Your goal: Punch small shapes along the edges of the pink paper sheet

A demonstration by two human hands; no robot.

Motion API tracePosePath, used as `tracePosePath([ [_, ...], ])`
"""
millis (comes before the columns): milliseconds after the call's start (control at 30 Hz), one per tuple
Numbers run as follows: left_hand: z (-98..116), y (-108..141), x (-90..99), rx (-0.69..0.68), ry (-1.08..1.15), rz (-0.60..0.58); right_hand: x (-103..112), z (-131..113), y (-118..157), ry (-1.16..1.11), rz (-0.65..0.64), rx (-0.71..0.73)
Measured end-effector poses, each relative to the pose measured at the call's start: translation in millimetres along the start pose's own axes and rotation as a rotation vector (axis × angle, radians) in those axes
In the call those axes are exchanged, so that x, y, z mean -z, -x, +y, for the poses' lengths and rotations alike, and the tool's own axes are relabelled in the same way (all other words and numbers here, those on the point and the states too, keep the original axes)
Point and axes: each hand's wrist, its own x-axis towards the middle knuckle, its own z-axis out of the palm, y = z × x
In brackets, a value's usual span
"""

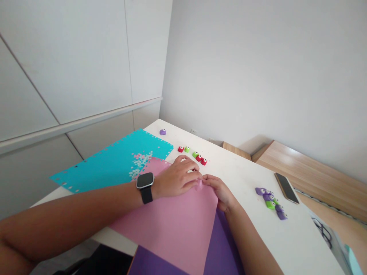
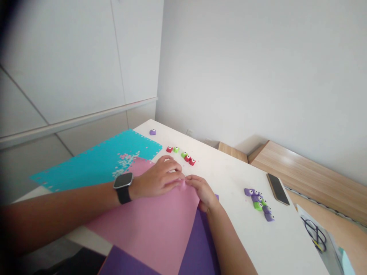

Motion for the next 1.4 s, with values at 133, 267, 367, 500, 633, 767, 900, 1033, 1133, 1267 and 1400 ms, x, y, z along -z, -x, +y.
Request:
tracePosePath([
  [133, 3.3, -0.5, 2.5, -0.061, -0.108, -0.018, -1.8, -0.2, 1.3, -0.019, 0.025, 0.011],
  [267, 4.9, 0.1, 4.9, -0.120, -0.193, -0.010, -4.2, -1.1, 4.8, -0.014, 0.062, 0.036],
  [367, 5.0, 0.6, 7.2, -0.167, -0.228, -0.022, -6.6, -2.1, 7.7, -0.027, 0.087, 0.033],
  [500, 3.8, -0.4, 9.8, -0.186, -0.238, -0.043, -8.6, -2.8, 10.4, -0.045, 0.090, 0.032],
  [633, 2.3, -2.3, 10.8, -0.182, -0.226, -0.051, -9.2, -2.0, 11.1, -0.072, 0.061, 0.023],
  [767, 1.4, -3.2, 10.8, -0.175, -0.199, -0.051, -9.7, -1.7, 11.0, -0.086, 0.048, 0.017],
  [900, 0.9, -3.5, 12.2, -0.182, -0.187, -0.074, -10.4, -2.8, 12.2, -0.081, 0.042, 0.007],
  [1033, 0.0, -3.8, 13.0, -0.202, -0.179, -0.077, -11.5, -3.6, 12.8, -0.099, 0.038, -0.003],
  [1133, -0.7, -3.6, 12.5, -0.203, -0.183, -0.092, -11.8, -3.5, 12.6, -0.112, 0.030, -0.003],
  [1267, -1.8, -2.8, 11.7, -0.198, -0.175, -0.082, -11.3, -2.6, 12.6, -0.115, 0.035, -0.003],
  [1400, -3.5, -2.4, 9.7, -0.179, -0.154, -0.074, -11.3, -2.8, 13.0, -0.106, 0.041, -0.002],
])
